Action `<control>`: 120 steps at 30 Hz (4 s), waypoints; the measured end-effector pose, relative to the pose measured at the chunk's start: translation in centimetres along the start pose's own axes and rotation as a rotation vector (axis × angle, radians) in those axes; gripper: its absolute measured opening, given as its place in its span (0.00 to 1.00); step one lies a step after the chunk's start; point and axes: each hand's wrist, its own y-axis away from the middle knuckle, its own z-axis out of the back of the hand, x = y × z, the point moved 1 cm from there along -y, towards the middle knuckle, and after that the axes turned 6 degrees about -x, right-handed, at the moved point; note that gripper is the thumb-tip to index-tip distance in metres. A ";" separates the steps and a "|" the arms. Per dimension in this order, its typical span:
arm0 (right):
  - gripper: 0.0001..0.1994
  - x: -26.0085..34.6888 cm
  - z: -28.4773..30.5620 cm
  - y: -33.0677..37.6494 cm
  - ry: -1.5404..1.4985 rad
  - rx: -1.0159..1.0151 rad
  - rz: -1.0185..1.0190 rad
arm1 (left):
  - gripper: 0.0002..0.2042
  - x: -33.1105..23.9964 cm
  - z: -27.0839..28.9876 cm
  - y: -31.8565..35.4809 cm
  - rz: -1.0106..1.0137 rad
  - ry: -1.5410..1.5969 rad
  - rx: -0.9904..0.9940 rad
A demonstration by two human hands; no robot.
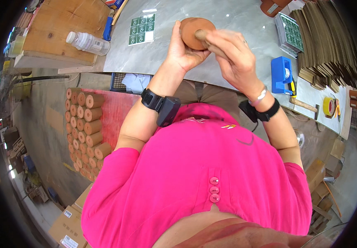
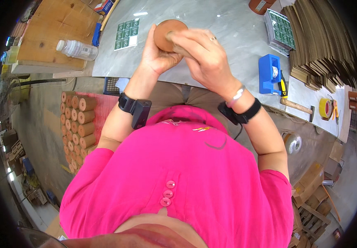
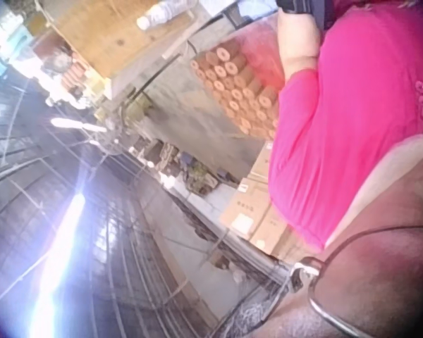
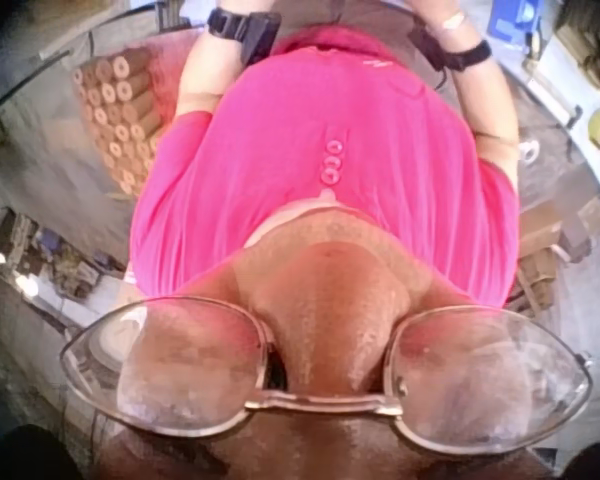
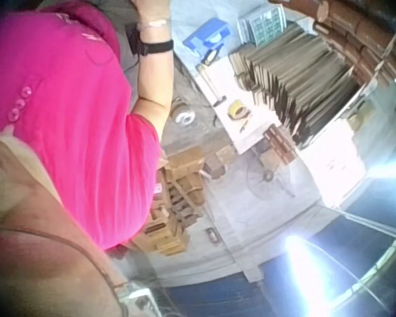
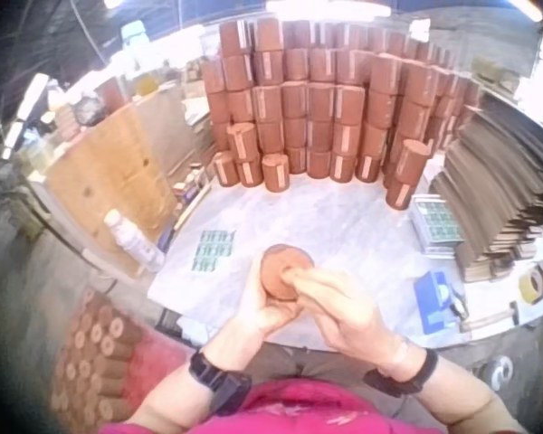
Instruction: Applying labels to brown cylinders and wrapping them in brown paper in a factory setting.
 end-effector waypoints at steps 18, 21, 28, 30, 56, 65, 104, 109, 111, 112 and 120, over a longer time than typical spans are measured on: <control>0.15 -2.3 -3.5 -3.0 0.107 0.020 0.092 | 0.38 -1.3 -1.3 2.2 -0.295 -0.633 -0.018; 0.11 -4.1 -4.2 -3.5 0.005 -0.111 0.021 | 0.39 -1.4 -0.5 2.1 -0.239 -0.662 0.077; 0.10 -7.0 -0.4 -1.8 0.021 -0.147 -0.801 | 0.47 -1.2 2.9 1.4 0.110 -0.200 0.356; 0.10 -5.8 0.0 -0.3 -0.087 -0.209 -0.853 | 0.44 -1.2 3.0 1.1 0.031 -0.212 0.272; 0.18 -6.5 2.8 11.2 0.621 0.223 -0.427 | 0.42 -1.3 4.0 1.4 0.039 -0.147 0.244; 0.13 -3.0 0.4 5.9 0.011 -0.200 -0.410 | 0.40 -0.8 1.9 2.2 0.000 -0.345 0.110; 0.38 -4.3 3.5 6.2 0.687 -0.014 -0.347 | 0.31 -1.3 1.6 -0.5 -0.393 -0.617 0.188; 0.47 -5.1 -0.7 6.2 0.096 -0.046 -0.467 | 0.40 0.7 1.2 -1.5 -0.696 -1.073 0.172; 0.45 -5.8 -2.2 6.2 -0.161 -0.086 -0.645 | 0.43 0.4 2.3 -1.3 -0.655 -1.076 0.211; 0.43 -6.1 -2.4 6.3 -0.183 -0.069 -0.654 | 0.42 -0.3 3.0 -1.2 -0.648 -1.108 0.226; 0.44 -7.3 -2.6 7.6 -0.024 0.086 -0.546 | 0.40 -15.9 9.2 0.0 -0.966 -1.960 -1.210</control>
